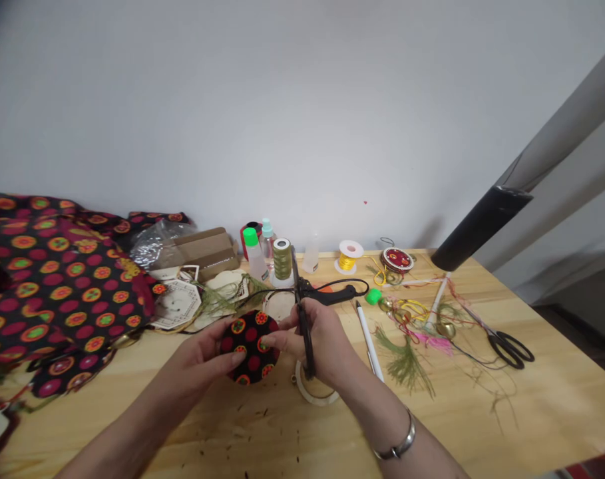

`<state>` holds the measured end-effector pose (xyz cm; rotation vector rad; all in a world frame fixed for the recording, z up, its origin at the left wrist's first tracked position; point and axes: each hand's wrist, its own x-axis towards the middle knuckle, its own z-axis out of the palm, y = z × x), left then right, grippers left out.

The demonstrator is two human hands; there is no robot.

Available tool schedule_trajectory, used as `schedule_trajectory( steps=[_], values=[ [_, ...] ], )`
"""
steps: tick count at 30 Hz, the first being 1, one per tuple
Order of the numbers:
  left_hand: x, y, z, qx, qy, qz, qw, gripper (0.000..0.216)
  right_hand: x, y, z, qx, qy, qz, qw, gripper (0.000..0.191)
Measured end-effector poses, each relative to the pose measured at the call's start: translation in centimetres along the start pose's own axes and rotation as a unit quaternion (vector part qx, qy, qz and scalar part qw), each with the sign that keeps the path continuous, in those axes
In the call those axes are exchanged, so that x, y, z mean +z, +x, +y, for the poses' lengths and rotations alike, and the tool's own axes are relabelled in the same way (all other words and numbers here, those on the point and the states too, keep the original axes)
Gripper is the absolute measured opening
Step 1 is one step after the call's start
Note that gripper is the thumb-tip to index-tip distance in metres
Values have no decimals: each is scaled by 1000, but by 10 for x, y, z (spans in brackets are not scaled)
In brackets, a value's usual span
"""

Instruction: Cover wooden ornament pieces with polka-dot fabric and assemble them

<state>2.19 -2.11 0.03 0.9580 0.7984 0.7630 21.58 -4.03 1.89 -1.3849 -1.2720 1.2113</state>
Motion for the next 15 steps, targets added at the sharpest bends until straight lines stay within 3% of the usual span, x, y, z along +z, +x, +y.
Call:
schedule_trajectory(
  steps=[5, 15],
  values=[
    [4, -3, 0, -9, 12, -22, 1000, 43, 2, -1, 1, -8, -13, 6, 1000, 29],
    [11, 0, -1, -19, -34, 28, 999, 45, 8, 2, 7, -28, 77, 66, 994, 34]
  ],
)
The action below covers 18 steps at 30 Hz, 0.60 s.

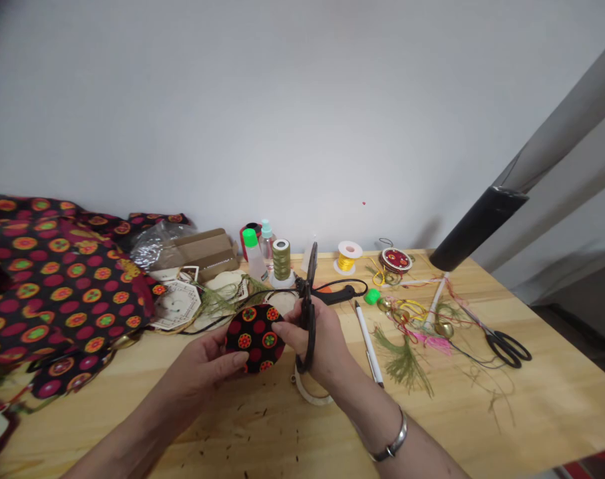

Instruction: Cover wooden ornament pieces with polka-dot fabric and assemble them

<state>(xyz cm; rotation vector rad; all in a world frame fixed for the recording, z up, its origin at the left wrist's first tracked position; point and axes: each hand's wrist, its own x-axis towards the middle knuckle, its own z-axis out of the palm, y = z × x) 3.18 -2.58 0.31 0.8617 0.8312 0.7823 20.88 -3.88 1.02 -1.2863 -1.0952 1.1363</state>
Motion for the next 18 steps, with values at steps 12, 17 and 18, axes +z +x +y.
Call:
schedule_trajectory(
  steps=[12, 17, 18],
  values=[
    [-9, 2, 1, 13, -28, 63, 998, 30, -6, 2, -5, 1, -50, 20, 999, 42],
    [-13, 3, 4, 28, -46, 78, 996, 25, -14, 0, -6, -47, -112, -34, 992, 43],
    [-14, 3, 4, 31, -47, 80, 995, 25, -16, -1, -7, -62, -147, -53, 986, 42]
  ],
)
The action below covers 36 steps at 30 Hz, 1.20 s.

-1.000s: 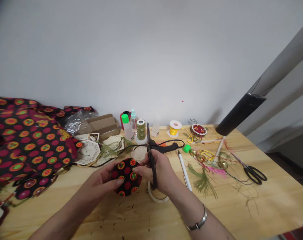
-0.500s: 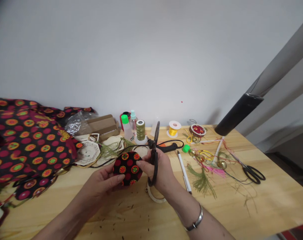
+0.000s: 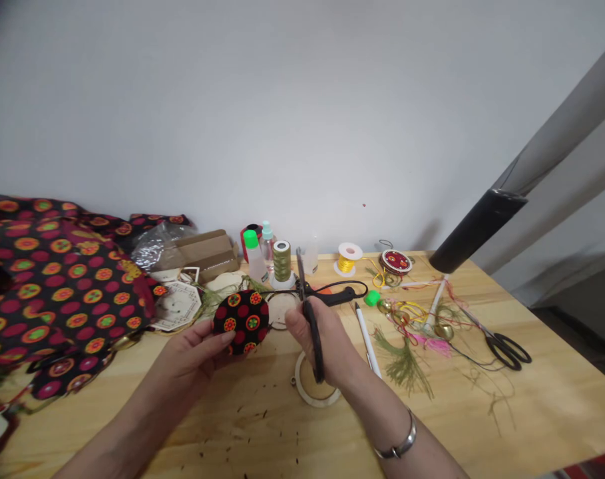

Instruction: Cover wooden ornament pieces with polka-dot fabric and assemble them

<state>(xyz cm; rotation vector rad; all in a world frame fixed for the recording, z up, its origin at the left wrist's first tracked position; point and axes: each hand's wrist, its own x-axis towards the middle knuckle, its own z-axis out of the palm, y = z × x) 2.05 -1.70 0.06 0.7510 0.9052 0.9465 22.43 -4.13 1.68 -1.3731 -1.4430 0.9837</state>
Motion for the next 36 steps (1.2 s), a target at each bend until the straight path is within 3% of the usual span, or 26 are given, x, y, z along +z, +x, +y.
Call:
schedule_trajectory(
  steps=[5, 10, 18, 36],
  values=[
    [0, 0, 2, 11, 2, 3, 1000, 27, -1, -5, -7, 15, -206, -54, 977, 31],
    [1, 0, 3, 10, -1, 1, 1000, 30, 2, -9, -13, 27, -304, -61, 950, 28],
    [-1, 1, 2, 19, 3, -7, 1000, 34, 6, -10, -18, 27, -355, -48, 933, 36],
    [1, 1, 0, 23, -7, -13, 1000, 29, 8, -11, -12, 5, -375, -35, 926, 40]
  ],
)
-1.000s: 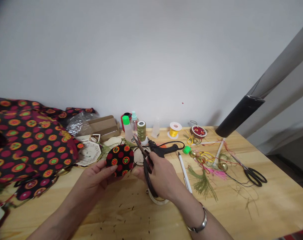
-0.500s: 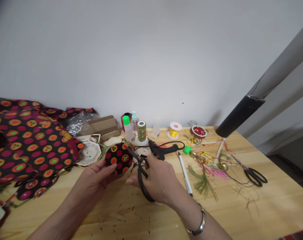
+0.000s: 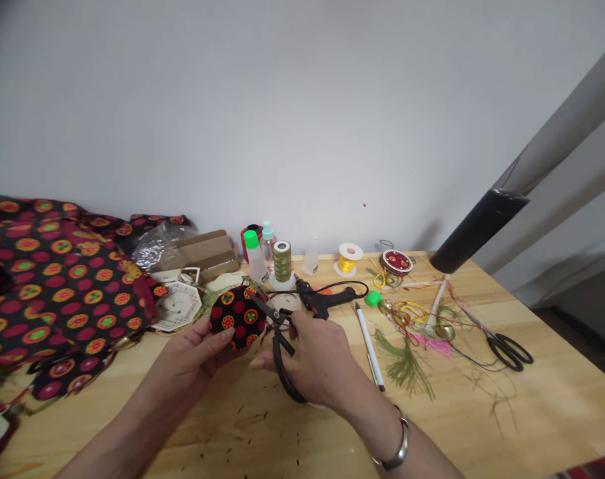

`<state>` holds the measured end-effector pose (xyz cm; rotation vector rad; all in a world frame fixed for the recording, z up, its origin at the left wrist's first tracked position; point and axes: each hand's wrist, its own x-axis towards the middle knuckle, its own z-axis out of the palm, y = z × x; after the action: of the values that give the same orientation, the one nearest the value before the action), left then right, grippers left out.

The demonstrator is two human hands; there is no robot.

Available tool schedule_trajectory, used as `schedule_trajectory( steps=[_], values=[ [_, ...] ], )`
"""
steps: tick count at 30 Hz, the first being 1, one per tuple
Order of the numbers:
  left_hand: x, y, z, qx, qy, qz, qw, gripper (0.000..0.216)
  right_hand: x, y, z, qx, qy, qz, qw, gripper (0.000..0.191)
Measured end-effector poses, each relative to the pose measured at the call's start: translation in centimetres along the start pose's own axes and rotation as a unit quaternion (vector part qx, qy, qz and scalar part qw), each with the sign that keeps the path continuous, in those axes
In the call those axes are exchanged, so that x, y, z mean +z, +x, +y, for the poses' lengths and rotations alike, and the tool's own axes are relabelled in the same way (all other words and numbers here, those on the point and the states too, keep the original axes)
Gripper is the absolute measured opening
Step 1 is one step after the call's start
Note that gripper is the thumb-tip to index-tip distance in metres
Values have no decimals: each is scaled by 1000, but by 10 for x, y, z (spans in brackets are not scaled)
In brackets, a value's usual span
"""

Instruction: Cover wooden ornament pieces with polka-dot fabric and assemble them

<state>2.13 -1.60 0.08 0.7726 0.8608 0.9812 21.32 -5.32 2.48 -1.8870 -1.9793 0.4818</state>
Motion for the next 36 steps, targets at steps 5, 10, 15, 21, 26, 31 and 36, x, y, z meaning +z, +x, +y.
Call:
schedule_trajectory(
  steps=[5, 10, 15, 21, 26, 31, 36],
  values=[
    [1, -1, 1, -1, 2, 0, 1000, 30, -2, 1, -2, 4, 1, 3, 1000, 43],
    [0, -1, 1, 3, -2, -17, 1000, 27, -4, 1, -4, 13, -6, 3, 1000, 45],
    [-1, 0, 0, 4, 2, -22, 1000, 26, -3, 1, -1, 18, -23, 21, 999, 46],
    [-2, 0, 0, 11, 3, -21, 1000, 28, -4, 2, -1, 27, -27, 41, 998, 49],
    [-1, 0, 0, 5, 0, -13, 1000, 26, -5, 3, 0, 46, -11, 24, 999, 49],
    [0, -1, 0, -5, -2, -10, 1000, 28, -8, 5, 2, 59, -5, 19, 998, 42],
    [0, -3, 0, -19, 9, -9, 1000, 30, -12, 5, 6, 31, -4, 8, 999, 33]
  ],
)
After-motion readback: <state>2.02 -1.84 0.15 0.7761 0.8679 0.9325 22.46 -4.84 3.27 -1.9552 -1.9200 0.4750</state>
